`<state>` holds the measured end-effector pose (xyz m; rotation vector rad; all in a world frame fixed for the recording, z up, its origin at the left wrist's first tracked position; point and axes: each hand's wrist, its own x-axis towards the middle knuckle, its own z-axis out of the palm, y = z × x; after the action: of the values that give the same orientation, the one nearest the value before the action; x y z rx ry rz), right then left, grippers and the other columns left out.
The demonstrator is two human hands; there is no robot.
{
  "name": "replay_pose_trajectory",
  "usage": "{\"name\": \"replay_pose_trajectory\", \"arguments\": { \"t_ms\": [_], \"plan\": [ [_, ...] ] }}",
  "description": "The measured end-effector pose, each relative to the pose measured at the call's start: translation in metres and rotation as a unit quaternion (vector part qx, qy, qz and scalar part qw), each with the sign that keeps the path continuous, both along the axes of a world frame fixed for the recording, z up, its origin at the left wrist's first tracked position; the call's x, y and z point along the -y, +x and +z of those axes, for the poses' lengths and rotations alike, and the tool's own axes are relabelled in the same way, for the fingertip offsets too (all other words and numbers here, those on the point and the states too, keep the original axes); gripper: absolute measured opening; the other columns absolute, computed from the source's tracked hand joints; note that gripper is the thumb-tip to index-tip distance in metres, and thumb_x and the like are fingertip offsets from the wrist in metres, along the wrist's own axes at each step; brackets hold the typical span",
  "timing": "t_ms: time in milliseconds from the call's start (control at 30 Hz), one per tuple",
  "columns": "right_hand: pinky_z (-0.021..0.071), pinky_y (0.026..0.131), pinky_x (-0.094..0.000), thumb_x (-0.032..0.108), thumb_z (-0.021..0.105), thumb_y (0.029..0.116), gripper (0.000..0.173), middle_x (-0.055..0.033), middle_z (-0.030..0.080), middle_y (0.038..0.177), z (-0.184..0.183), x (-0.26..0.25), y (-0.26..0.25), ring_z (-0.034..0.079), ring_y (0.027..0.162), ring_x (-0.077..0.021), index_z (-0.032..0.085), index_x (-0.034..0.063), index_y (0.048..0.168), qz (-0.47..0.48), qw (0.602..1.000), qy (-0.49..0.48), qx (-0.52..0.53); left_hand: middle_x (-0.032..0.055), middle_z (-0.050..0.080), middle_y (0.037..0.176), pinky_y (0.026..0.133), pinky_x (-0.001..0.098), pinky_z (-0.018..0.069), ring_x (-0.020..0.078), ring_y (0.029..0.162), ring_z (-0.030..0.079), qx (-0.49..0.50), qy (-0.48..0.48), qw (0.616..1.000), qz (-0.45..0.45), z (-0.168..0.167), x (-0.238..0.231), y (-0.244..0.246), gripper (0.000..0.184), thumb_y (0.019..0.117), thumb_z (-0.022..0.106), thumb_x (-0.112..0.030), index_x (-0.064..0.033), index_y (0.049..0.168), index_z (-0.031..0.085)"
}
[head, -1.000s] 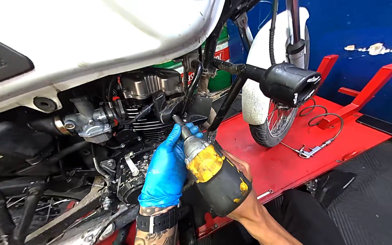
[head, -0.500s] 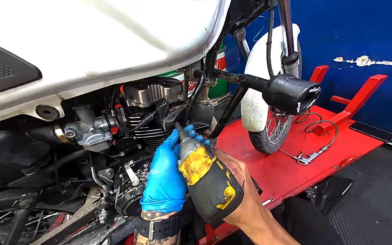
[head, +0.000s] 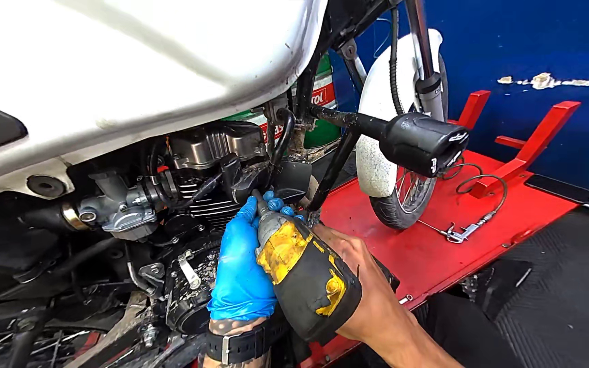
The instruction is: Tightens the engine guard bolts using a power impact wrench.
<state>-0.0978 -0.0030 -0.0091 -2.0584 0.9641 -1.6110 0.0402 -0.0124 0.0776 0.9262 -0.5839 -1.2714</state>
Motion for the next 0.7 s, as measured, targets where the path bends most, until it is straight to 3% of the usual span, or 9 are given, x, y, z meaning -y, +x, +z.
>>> {"name": "replay_pose_trajectory", "arguments": {
  "t_ms": [67, 167, 300, 400, 467, 533, 600, 633, 700],
  "plan": [
    [0.0583, 0.066, -0.0367, 0.052, 0.078, 0.0736, 0.051, 0.0005, 0.071, 0.09, 0.002, 0.004, -0.005, 0.07, 0.083, -0.0108, 0.069, 0.0137, 0.107, 0.0, 1.0, -0.001, -0.022, -0.0022, 0.063, 0.08, 0.065, 0.0213, 0.0585, 0.0067, 0.073, 0.068, -0.003, -0.016, 1.0, -0.003, -0.001, 0.001, -0.003, 0.037, 0.1118, 0.029, -0.037, -0.0148, 0.104, 0.058],
    [0.0535, 0.056, -0.0364, 0.055, 0.075, 0.0726, 0.047, 0.0039, 0.065, 0.082, 0.008, 0.01, -0.009, 0.066, 0.074, -0.0106, 0.068, 0.0168, 0.099, -0.009, 0.997, 0.006, -0.082, -0.0011, 0.063, 0.082, 0.066, 0.0219, 0.0587, 0.0079, 0.074, 0.068, -0.022, -0.045, 0.998, -0.026, -0.007, 0.003, 0.0, 0.039, 0.112, 0.029, -0.038, -0.0139, 0.108, 0.059],
    [0.0521, 0.054, -0.036, 0.056, 0.074, 0.0732, 0.048, 0.0039, 0.064, 0.083, 0.014, 0.011, -0.009, 0.065, 0.072, -0.0113, 0.067, 0.0175, 0.1, -0.02, 0.993, 0.002, -0.119, -0.0011, 0.065, 0.082, 0.063, 0.0214, 0.058, 0.0071, 0.072, 0.068, -0.01, -0.047, 0.998, -0.028, -0.008, 0.001, 0.001, 0.044, 0.111, 0.028, -0.042, -0.013, 0.114, 0.062],
    [0.052, 0.052, -0.0367, 0.054, 0.077, 0.0701, 0.052, 0.0022, 0.065, 0.084, 0.015, 0.01, -0.008, 0.066, 0.071, -0.0131, 0.068, 0.0154, 0.104, -0.03, 0.991, -0.008, -0.129, -0.0016, 0.067, 0.086, 0.065, 0.02, 0.0579, 0.0058, 0.075, 0.068, 0.042, -0.035, 0.998, -0.021, -0.008, 0.001, 0.003, 0.048, 0.1119, 0.023, -0.041, -0.0133, 0.119, 0.062],
    [0.0525, 0.053, -0.0367, 0.054, 0.078, 0.0678, 0.053, 0.0025, 0.065, 0.083, 0.018, 0.007, -0.008, 0.066, 0.072, -0.0131, 0.068, 0.0158, 0.103, -0.029, 0.991, 0.001, -0.131, -0.0006, 0.071, 0.095, 0.065, 0.0202, 0.0558, 0.0053, 0.08, 0.069, 0.118, -0.016, 0.992, 0.031, -0.009, -0.006, 0.001, 0.047, 0.1123, 0.028, -0.042, -0.0139, 0.124, 0.064],
    [0.0513, 0.052, -0.0364, 0.056, 0.08, 0.0656, 0.052, 0.0032, 0.063, 0.081, 0.023, 0.005, -0.009, 0.065, 0.07, -0.0128, 0.066, 0.0174, 0.098, -0.031, 0.988, 0.019, -0.147, -0.0011, 0.07, 0.098, 0.07, 0.0217, 0.0539, 0.0034, 0.083, 0.066, 0.322, -0.017, 0.935, 0.15, -0.015, -0.011, 0.002, 0.04, 0.1118, 0.037, -0.039, -0.0126, 0.122, 0.065],
    [0.0517, 0.052, -0.0369, 0.057, 0.081, 0.0638, 0.054, 0.0028, 0.063, 0.082, 0.025, 0.002, -0.009, 0.065, 0.07, -0.0138, 0.066, 0.0176, 0.098, -0.036, 0.985, 0.028, -0.164, 0.0077, 0.07, 0.107, 0.083, 0.0349, 0.0582, 0.0128, 0.092, 0.069, 0.48, -0.032, 0.834, 0.271, -0.025, -0.004, 0.016, 0.038, 0.1088, 0.049, -0.039, -0.0067, 0.126, 0.061],
    [0.0514, 0.052, -0.0369, 0.057, 0.081, 0.0646, 0.054, 0.0027, 0.063, 0.082, 0.025, 0.001, -0.009, 0.065, 0.07, -0.0142, 0.066, 0.0177, 0.098, -0.04, 0.984, 0.03, -0.173, 0.0109, 0.068, 0.108, 0.084, 0.0396, 0.0563, 0.0163, 0.091, 0.068, 0.529, -0.03, 0.79, 0.309, -0.028, 0.0, 0.022, 0.041, 0.1079, 0.05, -0.04, -0.0057, 0.129, 0.059],
    [0.0519, 0.053, -0.0376, 0.058, 0.081, 0.0645, 0.056, 0.0023, 0.064, 0.084, 0.025, -0.001, -0.008, 0.066, 0.071, -0.0149, 0.067, 0.0177, 0.101, -0.037, 0.98, 0.041, -0.189, 0.0122, 0.067, 0.102, 0.078, 0.0425, 0.0542, 0.0187, 0.083, 0.065, 0.566, -0.028, 0.755, 0.331, -0.026, 0.006, 0.027, 0.041, 0.1068, 0.052, -0.042, -0.0068, 0.127, 0.059]
  ]
}}
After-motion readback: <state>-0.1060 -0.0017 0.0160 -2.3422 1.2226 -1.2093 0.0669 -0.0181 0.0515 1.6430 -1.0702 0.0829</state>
